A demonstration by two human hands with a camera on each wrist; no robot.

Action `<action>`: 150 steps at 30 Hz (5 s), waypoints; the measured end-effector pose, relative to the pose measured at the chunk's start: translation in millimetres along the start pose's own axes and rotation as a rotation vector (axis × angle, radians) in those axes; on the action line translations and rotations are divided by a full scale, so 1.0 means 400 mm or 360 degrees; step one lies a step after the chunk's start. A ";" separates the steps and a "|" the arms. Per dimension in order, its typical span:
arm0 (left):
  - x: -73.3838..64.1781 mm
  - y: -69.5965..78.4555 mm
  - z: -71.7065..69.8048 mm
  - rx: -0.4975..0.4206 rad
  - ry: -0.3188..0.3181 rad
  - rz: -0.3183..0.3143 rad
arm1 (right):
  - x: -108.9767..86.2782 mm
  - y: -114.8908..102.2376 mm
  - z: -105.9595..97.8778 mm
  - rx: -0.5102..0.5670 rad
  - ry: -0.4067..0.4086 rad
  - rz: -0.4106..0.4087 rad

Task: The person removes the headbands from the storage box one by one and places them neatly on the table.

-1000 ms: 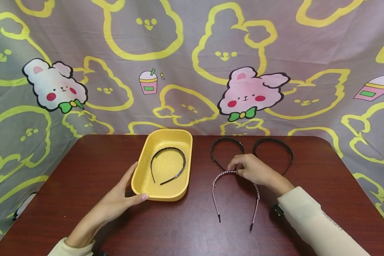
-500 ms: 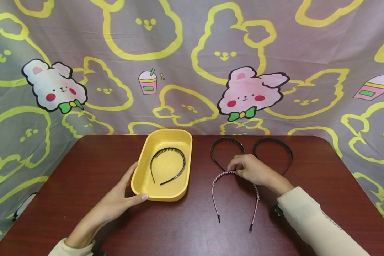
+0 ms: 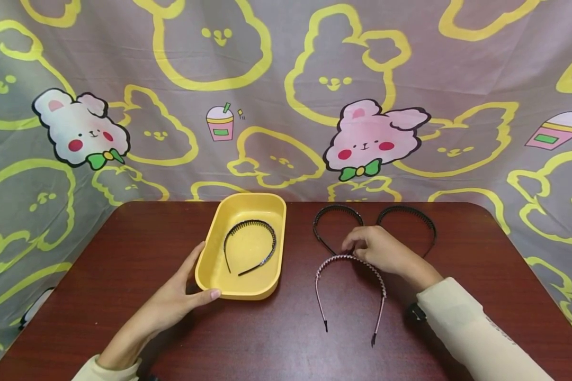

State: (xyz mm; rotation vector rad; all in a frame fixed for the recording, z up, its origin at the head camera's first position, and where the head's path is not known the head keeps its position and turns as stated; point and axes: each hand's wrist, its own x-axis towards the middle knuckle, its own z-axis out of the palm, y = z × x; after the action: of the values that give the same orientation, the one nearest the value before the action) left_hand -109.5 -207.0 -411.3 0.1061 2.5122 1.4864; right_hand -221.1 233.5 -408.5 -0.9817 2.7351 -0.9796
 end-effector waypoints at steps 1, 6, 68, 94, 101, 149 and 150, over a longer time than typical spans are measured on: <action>0.000 0.000 0.000 -0.0004 0.0000 0.0001 | 0.000 -0.001 -0.003 -0.0018 0.0006 0.0004; 0.000 0.000 0.001 -0.0013 0.0003 0.0005 | 0.000 -0.013 -0.020 -0.0053 0.0041 0.0027; -0.001 0.002 0.001 0.0034 0.0020 0.0001 | 0.216 -0.205 0.012 0.0131 0.0086 -0.0154; 0.002 0.002 -0.001 0.0056 -0.0006 0.0009 | 0.372 -0.282 0.102 0.0235 0.0009 -0.0101; 0.003 0.000 0.000 0.0004 -0.0019 0.0027 | 0.404 -0.280 0.133 0.0228 0.0019 -0.0073; 0.007 -0.004 -0.002 -0.0037 -0.0020 0.0079 | 0.482 -0.246 0.238 -0.0052 0.0018 0.0089; 0.007 -0.004 -0.002 -0.0041 -0.0021 0.0081 | 0.482 -0.245 0.239 -0.0070 0.0013 0.0091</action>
State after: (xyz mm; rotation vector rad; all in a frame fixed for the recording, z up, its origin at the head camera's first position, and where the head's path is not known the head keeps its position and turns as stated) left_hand -112.2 -207.9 -412.6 0.1759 2.4971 1.5315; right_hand -294.5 8.6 -399.6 -0.9018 2.7858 -0.9205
